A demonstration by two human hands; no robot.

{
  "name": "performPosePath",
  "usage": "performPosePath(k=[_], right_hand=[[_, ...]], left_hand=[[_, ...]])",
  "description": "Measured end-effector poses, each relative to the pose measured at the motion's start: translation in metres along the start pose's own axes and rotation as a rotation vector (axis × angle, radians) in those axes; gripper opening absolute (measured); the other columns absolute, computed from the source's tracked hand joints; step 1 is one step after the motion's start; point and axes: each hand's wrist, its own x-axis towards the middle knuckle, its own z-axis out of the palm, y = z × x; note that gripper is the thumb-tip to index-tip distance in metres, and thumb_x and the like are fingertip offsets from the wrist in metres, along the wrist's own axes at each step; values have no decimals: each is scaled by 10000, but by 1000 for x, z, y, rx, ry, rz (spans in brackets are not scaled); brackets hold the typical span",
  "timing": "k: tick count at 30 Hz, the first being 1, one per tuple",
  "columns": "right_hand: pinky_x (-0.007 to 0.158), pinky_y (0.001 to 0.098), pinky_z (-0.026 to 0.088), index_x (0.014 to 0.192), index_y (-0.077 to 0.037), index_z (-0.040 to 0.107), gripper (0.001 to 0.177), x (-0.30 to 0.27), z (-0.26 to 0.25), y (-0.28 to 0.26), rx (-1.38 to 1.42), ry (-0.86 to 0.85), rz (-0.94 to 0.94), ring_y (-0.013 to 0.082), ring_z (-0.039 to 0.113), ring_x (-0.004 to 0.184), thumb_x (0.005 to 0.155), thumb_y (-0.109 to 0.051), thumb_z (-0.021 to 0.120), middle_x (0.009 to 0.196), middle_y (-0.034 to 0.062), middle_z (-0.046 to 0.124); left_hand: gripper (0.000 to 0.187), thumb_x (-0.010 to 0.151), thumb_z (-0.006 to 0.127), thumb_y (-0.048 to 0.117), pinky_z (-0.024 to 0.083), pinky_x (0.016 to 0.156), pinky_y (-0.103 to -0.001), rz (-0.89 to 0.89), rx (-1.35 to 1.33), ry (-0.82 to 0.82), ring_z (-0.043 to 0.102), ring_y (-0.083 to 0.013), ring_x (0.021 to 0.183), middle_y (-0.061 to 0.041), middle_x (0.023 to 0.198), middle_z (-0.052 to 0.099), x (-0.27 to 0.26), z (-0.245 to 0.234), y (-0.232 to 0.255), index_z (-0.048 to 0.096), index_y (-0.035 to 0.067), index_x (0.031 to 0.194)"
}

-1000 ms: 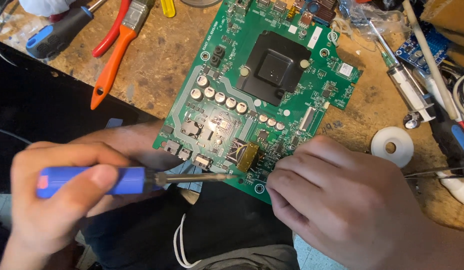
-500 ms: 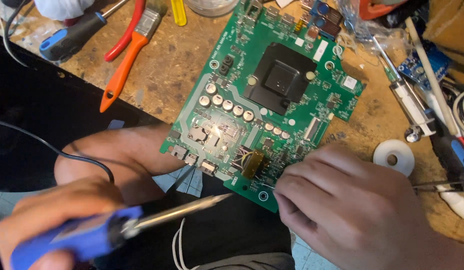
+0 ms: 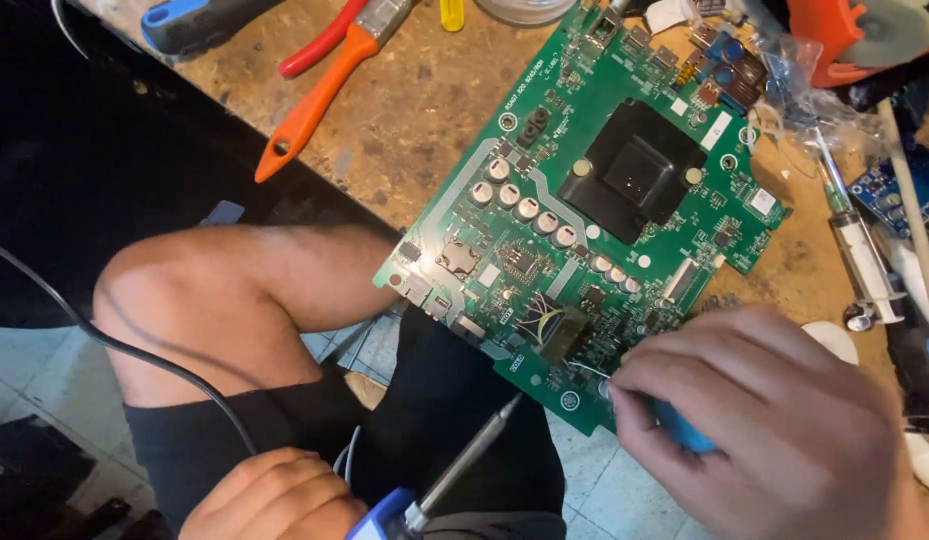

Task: Soldering connector pins onto a printed circuit board using a soldering iron and tweezers.

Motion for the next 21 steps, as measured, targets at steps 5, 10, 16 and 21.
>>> performPosePath(k=[5, 10, 16, 21], right_hand=[[819, 403, 622, 811, -164, 852, 95, -2, 2, 3, 28, -41, -8, 204, 730, 810, 905, -155, 860, 842, 2, 818], [831, 396, 617, 837, -176, 855, 76, -5, 2, 5, 35, -57, -19, 196, 737, 808, 913, -185, 853, 848, -11, 824], [881, 435, 639, 879, -190, 858, 56, -9, 3, 6, 2, -50, -15, 225, 739, 877, 917, -231, 857, 885, -9, 822], [816, 383, 624, 843, -181, 858, 71, -6, 2, 2, 18, -30, 1, 199, 737, 831, 914, -175, 856, 856, -15, 826]], left_hand=[[252, 1073, 600, 177, 616, 965, -278, 130, 152, -2, 757, -100, 914, 64, 984, 787, 15, 5, 7, 808, 245, 949], [220, 1058, 619, 144, 622, 945, -279, 169, 172, 60, 757, -94, 880, 72, 950, 785, 20, 7, 7, 790, 231, 952], [187, 1053, 635, 159, 627, 940, -289, 158, 161, 33, 772, -116, 883, 48, 949, 791, 30, 1, 13, 794, 189, 960], [172, 1036, 645, 128, 639, 916, -293, 163, 169, 104, 766, -118, 841, 45, 905, 784, 32, 4, 12, 773, 175, 932]])
